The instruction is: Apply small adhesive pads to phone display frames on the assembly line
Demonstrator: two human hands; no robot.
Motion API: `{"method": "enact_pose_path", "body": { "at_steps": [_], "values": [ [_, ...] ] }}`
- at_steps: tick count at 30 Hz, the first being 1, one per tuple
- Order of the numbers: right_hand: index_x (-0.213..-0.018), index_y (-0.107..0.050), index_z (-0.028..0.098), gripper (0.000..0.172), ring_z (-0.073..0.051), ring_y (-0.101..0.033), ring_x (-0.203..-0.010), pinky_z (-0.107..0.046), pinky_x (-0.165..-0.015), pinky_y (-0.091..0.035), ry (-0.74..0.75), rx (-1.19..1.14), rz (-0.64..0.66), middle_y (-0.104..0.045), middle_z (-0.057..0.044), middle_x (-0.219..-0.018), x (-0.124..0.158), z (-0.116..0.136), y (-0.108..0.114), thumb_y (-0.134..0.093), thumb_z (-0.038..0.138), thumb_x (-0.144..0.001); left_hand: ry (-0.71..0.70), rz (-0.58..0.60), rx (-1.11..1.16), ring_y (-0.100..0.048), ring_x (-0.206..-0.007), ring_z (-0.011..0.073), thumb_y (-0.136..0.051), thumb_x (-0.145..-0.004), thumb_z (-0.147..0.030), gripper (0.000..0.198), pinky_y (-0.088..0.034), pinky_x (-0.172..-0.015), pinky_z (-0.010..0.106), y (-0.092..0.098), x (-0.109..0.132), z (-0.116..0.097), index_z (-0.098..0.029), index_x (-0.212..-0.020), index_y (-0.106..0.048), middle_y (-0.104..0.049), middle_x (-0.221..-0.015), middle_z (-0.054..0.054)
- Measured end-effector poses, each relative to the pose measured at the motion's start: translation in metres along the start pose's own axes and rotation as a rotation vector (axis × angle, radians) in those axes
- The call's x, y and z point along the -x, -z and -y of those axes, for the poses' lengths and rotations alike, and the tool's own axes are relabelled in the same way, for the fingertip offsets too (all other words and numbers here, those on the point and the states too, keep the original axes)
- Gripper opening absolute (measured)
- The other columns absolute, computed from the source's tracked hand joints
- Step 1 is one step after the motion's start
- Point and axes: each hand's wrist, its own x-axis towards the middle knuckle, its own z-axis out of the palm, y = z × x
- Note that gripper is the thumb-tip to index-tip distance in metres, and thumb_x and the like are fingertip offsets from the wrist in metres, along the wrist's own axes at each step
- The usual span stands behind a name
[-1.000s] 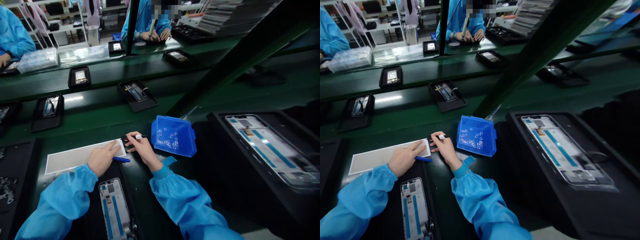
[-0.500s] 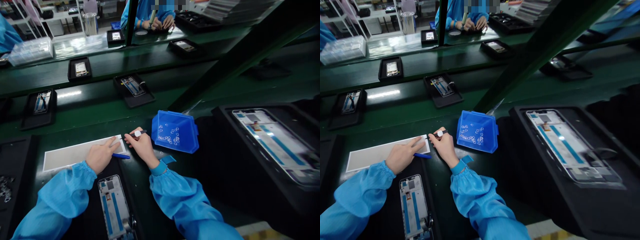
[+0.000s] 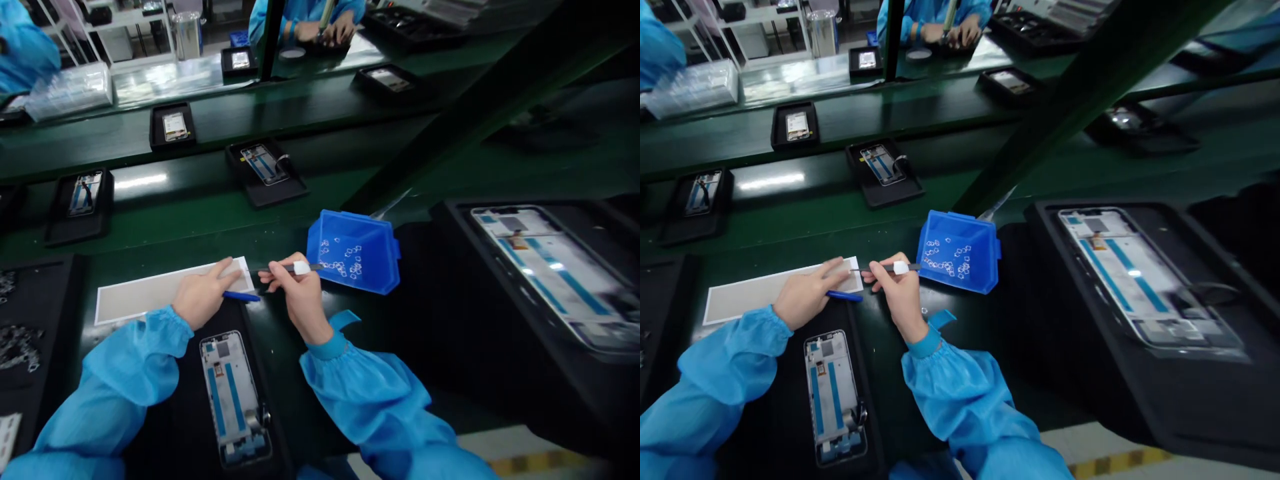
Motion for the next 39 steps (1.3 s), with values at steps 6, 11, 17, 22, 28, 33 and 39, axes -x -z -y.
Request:
{"method": "enact_pose_path", "body": {
  "at_steps": [6, 11, 17, 22, 28, 33, 39],
  "values": [
    [-0.072, -0.051, 0.023, 0.037, -0.022, -0.071, -0.06, -0.027, -0.051, -0.05, -0.15, 0.097, 0.202, -0.057, 0.004, -0.051, 0.079, -0.005, 0.01, -0.074, 0.052, -0.077, 0.147, -0.068, 0.469, -0.07, -0.082, 0.0183, -0.052, -0.093, -0.033, 0.023, -0.052, -0.069, 0.027, 0.001, 0.051, 0.007, -0.024, -0.095, -0.073, -0.074, -0.09, 0.001],
    [-0.071, -0.053, 0.022, 0.032, -0.022, -0.068, -0.061, -0.029, -0.052, -0.047, -0.112, 0.227, 0.212, -0.059, 0.001, -0.057, 0.09, -0.02, 0.004, -0.071, 0.048, -0.079, 0.216, 0.105, 0.554, -0.067, -0.069, 0.0179, -0.055, -0.089, -0.038, 0.024, -0.046, -0.059, 0.027, -0.014, 0.062, -0.001, -0.022, -0.086, -0.072, -0.072, -0.079, 0.001],
    [-0.074, -0.052, 0.023, 0.025, -0.02, -0.063, -0.056, -0.028, -0.049, -0.041, -0.109, 0.254, 0.192, -0.055, 0.004, -0.056, 0.085, -0.023, -0.001, -0.068, 0.041, -0.08, 0.223, 0.112, 0.551, -0.066, -0.069, 0.0185, -0.057, -0.088, -0.038, 0.022, -0.043, -0.058, 0.027, -0.019, 0.058, -0.001, -0.021, -0.084, -0.07, -0.07, -0.077, 0.001],
    [-0.073, -0.051, 0.023, 0.024, -0.02, -0.064, -0.055, -0.027, -0.048, -0.039, -0.102, 0.241, 0.178, -0.053, 0.005, -0.055, 0.088, -0.023, -0.002, -0.067, 0.04, -0.08, 0.225, 0.126, 0.516, -0.061, -0.061, 0.0165, -0.056, -0.088, -0.036, 0.022, -0.039, -0.055, 0.027, -0.016, 0.059, -0.003, -0.021, -0.079, -0.068, -0.064, -0.07, 0.0],
    [-0.073, -0.051, 0.023, 0.024, -0.019, -0.063, -0.056, -0.027, -0.05, -0.039, -0.082, 0.261, 0.18, -0.049, 0.006, -0.054, 0.089, -0.024, 0.0, -0.067, 0.038, -0.082, 0.264, 0.194, 0.477, -0.062, -0.069, 0.018, -0.055, -0.089, -0.038, 0.023, -0.04, -0.059, 0.028, -0.014, 0.058, -0.007, -0.02, -0.084, -0.068, -0.065, -0.078, 0.002],
    [-0.074, -0.051, 0.023, 0.023, -0.017, -0.058, -0.051, -0.028, -0.05, -0.041, -0.078, 0.271, 0.182, -0.048, 0.006, -0.055, 0.09, -0.025, 0.0, -0.066, 0.038, -0.083, 0.277, 0.188, 0.401, -0.065, -0.083, 0.0216, -0.056, -0.089, -0.038, 0.02, -0.041, -0.067, 0.03, -0.017, 0.058, -0.013, -0.023, -0.093, -0.068, -0.067, -0.09, 0.002],
    [-0.074, -0.052, 0.023, 0.023, -0.017, -0.058, -0.056, -0.028, -0.052, -0.042, -0.013, 0.305, 0.206, -0.049, 0.005, -0.058, 0.093, -0.026, 0.004, -0.066, 0.037, -0.085, 0.248, 0.217, 0.294, -0.065, -0.088, 0.0223, -0.056, -0.091, -0.034, 0.016, -0.041, -0.066, 0.031, -0.015, 0.056, -0.018, -0.025, -0.097, -0.068, -0.068, -0.095, 0.001]
  ]
}}
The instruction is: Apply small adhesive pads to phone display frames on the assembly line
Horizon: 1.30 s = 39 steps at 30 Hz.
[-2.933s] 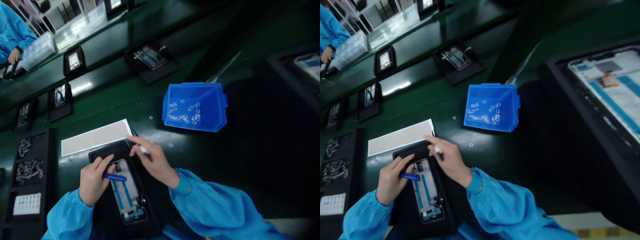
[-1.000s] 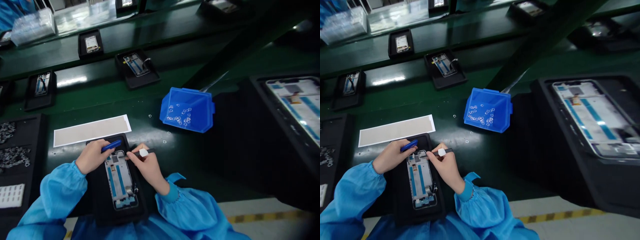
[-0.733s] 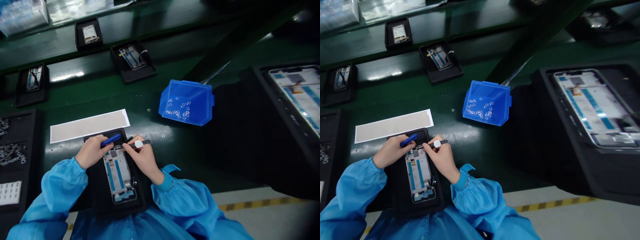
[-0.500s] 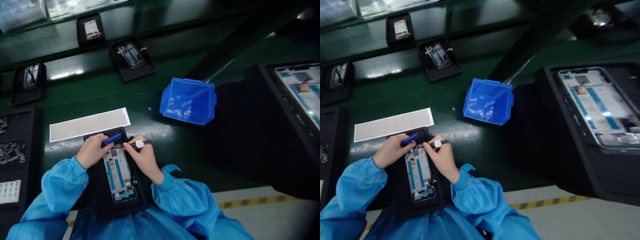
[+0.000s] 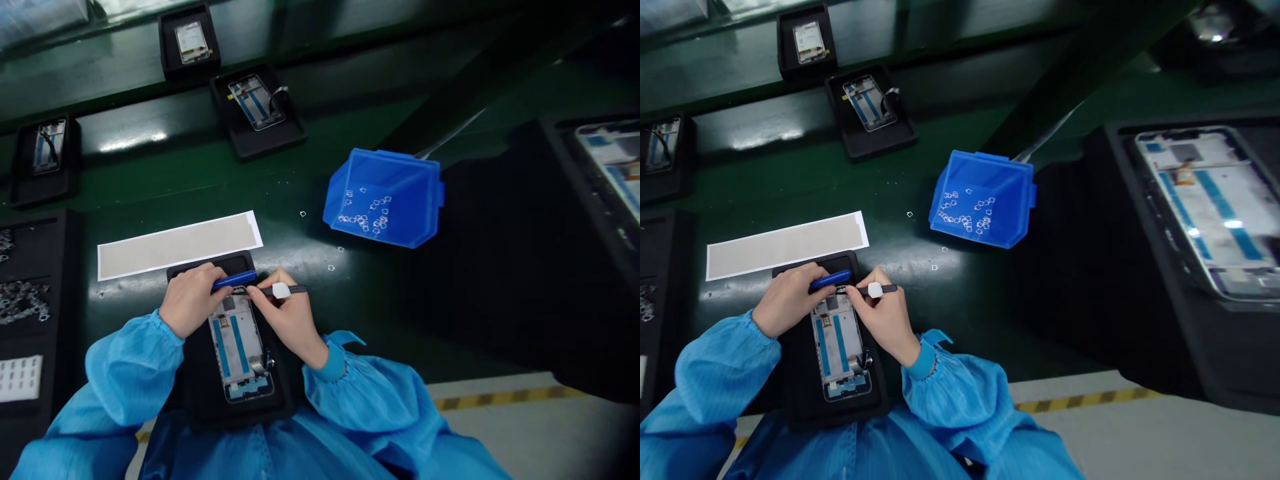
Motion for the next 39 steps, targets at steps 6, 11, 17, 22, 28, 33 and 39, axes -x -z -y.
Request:
{"method": "enact_pose_path", "body": {
  "at_steps": [6, 11, 17, 22, 28, 33, 39],
  "values": [
    [-0.072, -0.052, 0.022, 0.023, -0.013, -0.048, -0.05, -0.026, -0.048, -0.036, 0.04, -0.014, -0.013, -0.047, 0.005, -0.059, -0.001, -0.001, 0.001, -0.065, 0.036, -0.086, -0.019, 0.02, -0.042, -0.066, -0.088, 0.0221, -0.056, -0.092, -0.033, 0.016, -0.042, -0.065, 0.031, 0.004, -0.001, -0.001, -0.025, -0.099, -0.067, -0.068, -0.096, 0.001],
    [-0.075, -0.053, 0.022, 0.022, -0.012, -0.043, -0.049, -0.025, -0.048, -0.032, 0.106, 0.115, 0.023, -0.046, 0.006, -0.057, -0.001, 0.003, -0.001, -0.065, 0.036, -0.087, -0.009, 0.013, -0.046, -0.066, -0.089, 0.0217, -0.057, -0.091, -0.033, 0.015, -0.045, -0.067, 0.03, 0.002, -0.001, 0.0, -0.024, -0.096, -0.068, -0.068, -0.095, 0.001],
    [-0.074, -0.052, 0.022, 0.02, -0.012, -0.046, -0.049, -0.026, -0.049, -0.034, 0.189, 0.187, -0.002, -0.052, 0.005, -0.061, -0.002, 0.005, -0.002, -0.064, 0.033, -0.085, -0.016, -0.031, -0.021, -0.067, -0.092, 0.0223, -0.058, -0.09, -0.033, 0.013, -0.047, -0.071, 0.03, 0.0, -0.001, -0.002, -0.024, -0.095, -0.067, -0.069, -0.097, 0.001],
    [-0.078, -0.05, 0.023, 0.022, -0.015, -0.058, -0.056, -0.027, -0.055, -0.045, 0.091, -0.131, -0.116, -0.055, 0.004, -0.066, -0.004, -0.001, 0.0, -0.063, 0.039, -0.086, 0.085, -0.301, 0.054, -0.069, -0.091, 0.0197, -0.054, -0.093, -0.038, 0.029, -0.051, -0.073, 0.027, -0.007, 0.053, 0.015, -0.028, -0.118, -0.062, -0.069, -0.105, 0.001],
    [-0.086, -0.058, 0.022, 0.027, -0.015, -0.06, -0.064, -0.03, -0.067, -0.051, 0.072, -0.32, -0.221, -0.06, 0.001, -0.076, 0.013, -0.013, -0.016, -0.066, 0.048, -0.086, 0.346, -0.249, 0.097, -0.072, -0.092, 0.0226, -0.055, -0.088, -0.034, 0.054, -0.058, -0.074, 0.029, -0.081, 0.145, 0.023, -0.021, -0.14, -0.051, -0.065, -0.121, 0.01],
    [-0.089, -0.058, 0.022, 0.027, -0.018, -0.062, -0.068, -0.032, -0.068, -0.051, 0.077, -0.453, -0.279, -0.062, 0.0, -0.077, 0.008, -0.014, -0.015, -0.067, 0.048, -0.086, 0.281, -0.462, 0.593, -0.061, -0.123, 0.0217, -0.044, -0.095, -0.035, 0.059, -0.054, -0.096, 0.03, -0.091, 0.147, 0.024, -0.025, -0.152, -0.035, -0.065, -0.131, 0.009],
    [-0.089, -0.059, 0.023, 0.03, -0.019, -0.065, -0.07, -0.038, -0.076, -0.053, 0.187, -0.332, -0.504, -0.063, -0.002, -0.086, -0.012, -0.005, 0.007, -0.072, 0.048, -0.081, 0.313, -0.626, 0.771, -0.065, -0.115, 0.0251, -0.052, -0.092, -0.032, 0.048, -0.055, -0.099, 0.04, 0.046, 0.05, 0.092, -0.02, -0.139, -0.052, -0.07, -0.122, 0.008]
  ]
}}
